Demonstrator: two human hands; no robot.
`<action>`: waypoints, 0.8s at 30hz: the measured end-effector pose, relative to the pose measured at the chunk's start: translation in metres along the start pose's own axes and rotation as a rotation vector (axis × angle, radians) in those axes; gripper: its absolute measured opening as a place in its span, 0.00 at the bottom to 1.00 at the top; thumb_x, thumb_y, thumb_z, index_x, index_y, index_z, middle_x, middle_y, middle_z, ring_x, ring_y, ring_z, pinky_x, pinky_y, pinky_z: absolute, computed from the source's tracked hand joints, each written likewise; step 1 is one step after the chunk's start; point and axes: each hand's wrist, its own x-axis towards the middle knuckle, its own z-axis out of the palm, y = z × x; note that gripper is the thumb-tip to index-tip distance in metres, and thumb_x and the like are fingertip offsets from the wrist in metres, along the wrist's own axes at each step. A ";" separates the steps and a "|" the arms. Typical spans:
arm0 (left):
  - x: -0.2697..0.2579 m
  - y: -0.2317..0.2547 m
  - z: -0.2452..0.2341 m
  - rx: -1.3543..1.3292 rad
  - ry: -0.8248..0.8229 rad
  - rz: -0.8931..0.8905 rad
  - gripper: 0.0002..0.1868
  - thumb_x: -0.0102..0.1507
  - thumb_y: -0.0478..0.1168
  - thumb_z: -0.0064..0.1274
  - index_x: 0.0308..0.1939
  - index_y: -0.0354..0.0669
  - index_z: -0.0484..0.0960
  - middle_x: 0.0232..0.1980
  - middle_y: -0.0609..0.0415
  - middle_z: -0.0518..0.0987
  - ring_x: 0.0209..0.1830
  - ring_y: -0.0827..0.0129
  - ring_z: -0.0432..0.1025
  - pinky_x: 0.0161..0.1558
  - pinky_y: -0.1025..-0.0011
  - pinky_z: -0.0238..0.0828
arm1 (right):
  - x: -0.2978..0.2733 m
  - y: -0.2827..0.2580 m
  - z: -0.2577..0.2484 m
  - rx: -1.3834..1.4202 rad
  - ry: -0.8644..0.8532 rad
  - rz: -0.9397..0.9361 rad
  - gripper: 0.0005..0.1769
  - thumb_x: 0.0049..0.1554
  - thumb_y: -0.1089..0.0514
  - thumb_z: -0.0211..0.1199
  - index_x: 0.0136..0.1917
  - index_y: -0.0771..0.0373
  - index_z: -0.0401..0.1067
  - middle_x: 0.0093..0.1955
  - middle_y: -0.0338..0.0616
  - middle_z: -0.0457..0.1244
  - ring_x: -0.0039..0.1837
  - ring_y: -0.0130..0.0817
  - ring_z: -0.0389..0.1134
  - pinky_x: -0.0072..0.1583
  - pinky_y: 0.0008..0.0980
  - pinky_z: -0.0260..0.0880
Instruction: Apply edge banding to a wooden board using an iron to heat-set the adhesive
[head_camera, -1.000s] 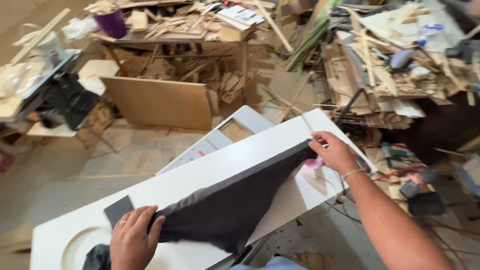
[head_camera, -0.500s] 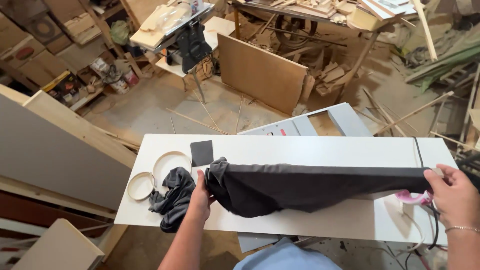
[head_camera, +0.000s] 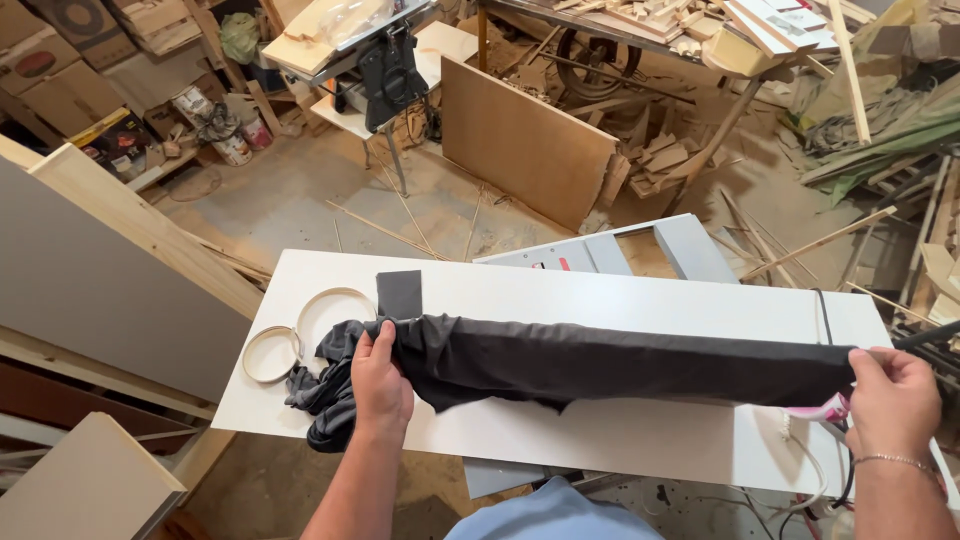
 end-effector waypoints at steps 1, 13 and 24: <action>0.000 -0.002 -0.003 0.120 -0.044 0.089 0.06 0.70 0.38 0.50 0.46 0.40 0.79 0.43 0.52 0.81 0.44 0.68 0.75 0.50 0.71 0.74 | 0.000 -0.005 0.000 -0.006 -0.012 0.044 0.07 0.66 0.57 0.67 0.54 0.55 0.70 0.47 0.34 0.64 0.47 0.21 0.63 0.48 0.24 0.67; -0.001 -0.010 -0.034 1.083 -0.229 0.786 0.11 0.69 0.42 0.55 0.38 0.37 0.78 0.34 0.52 0.78 0.35 0.65 0.71 0.43 0.65 0.68 | 0.006 -0.021 -0.003 -0.042 -0.079 0.178 0.05 0.58 0.55 0.65 0.46 0.55 0.72 0.36 0.36 0.60 0.35 0.26 0.57 0.32 0.33 0.59; 0.007 -0.001 -0.030 1.272 -0.415 1.129 0.15 0.66 0.43 0.55 0.30 0.37 0.75 0.28 0.45 0.75 0.29 0.49 0.69 0.41 0.56 0.63 | -0.002 -0.037 -0.002 0.027 -0.076 0.216 0.03 0.59 0.60 0.64 0.45 0.54 0.70 0.39 0.34 0.62 0.38 0.23 0.60 0.35 0.27 0.64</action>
